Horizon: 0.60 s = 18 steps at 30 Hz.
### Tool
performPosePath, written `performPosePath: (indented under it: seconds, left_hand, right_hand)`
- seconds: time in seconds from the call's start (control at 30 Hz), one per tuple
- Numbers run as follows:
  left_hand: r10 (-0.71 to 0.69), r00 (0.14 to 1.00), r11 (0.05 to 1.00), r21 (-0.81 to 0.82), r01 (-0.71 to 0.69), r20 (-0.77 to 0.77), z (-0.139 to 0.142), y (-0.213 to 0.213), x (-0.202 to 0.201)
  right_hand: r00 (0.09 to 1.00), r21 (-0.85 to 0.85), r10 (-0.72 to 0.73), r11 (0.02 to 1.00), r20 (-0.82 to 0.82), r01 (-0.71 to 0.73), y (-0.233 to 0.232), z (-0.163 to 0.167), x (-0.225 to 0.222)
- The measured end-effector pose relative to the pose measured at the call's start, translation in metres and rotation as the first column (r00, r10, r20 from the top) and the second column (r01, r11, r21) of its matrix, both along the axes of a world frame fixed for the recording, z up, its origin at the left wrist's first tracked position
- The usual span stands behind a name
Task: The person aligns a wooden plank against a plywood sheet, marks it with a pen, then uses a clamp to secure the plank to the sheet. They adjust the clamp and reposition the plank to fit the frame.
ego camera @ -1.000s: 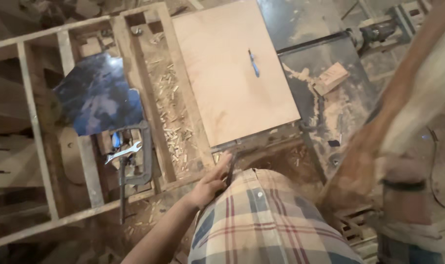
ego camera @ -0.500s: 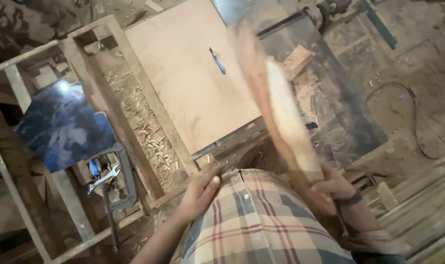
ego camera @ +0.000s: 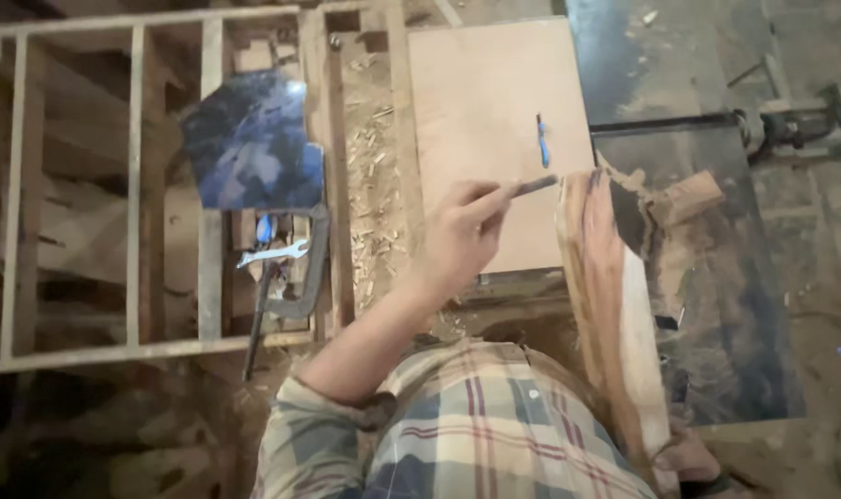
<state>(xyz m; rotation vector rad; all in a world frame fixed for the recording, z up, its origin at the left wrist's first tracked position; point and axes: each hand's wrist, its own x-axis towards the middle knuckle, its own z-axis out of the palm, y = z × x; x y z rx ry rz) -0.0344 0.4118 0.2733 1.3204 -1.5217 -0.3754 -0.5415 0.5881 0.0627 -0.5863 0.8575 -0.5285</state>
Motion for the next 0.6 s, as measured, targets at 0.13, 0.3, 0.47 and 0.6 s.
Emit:
performPosePath:
  seconds: [0.13, 0.3, 0.47, 0.6]
  left_hand:
    - [0.011, 0.997, 0.990, -0.140, 0.000, 0.071, 0.006, 0.009, 0.003]
    - [-0.040, 0.986, 0.983, -0.171, 0.068, 0.163, 0.011, 0.019, 0.000]
    - [-0.019, 0.963, 0.984, -0.165, 0.065, 0.267, 0.016, 0.020, 0.002]
    - [-0.022, 0.949, 0.984, -0.160, 0.076, 0.316, 0.014, 0.015, 0.007]
  right_hand:
    - [0.996, 0.074, 0.026, 0.997, 0.086, -0.032, 0.003, -0.009, -0.002]
    - [1.000, 0.087, 0.018, 0.996, 0.010, -0.019, -0.006, -0.001, 0.003]
    - [1.000, 0.089, 0.023, 0.996, -0.021, -0.021, -0.012, 0.010, 0.017]
    - [0.997, 0.088, 0.044, 0.995, -0.066, -0.038, -0.019, 0.016, 0.018]
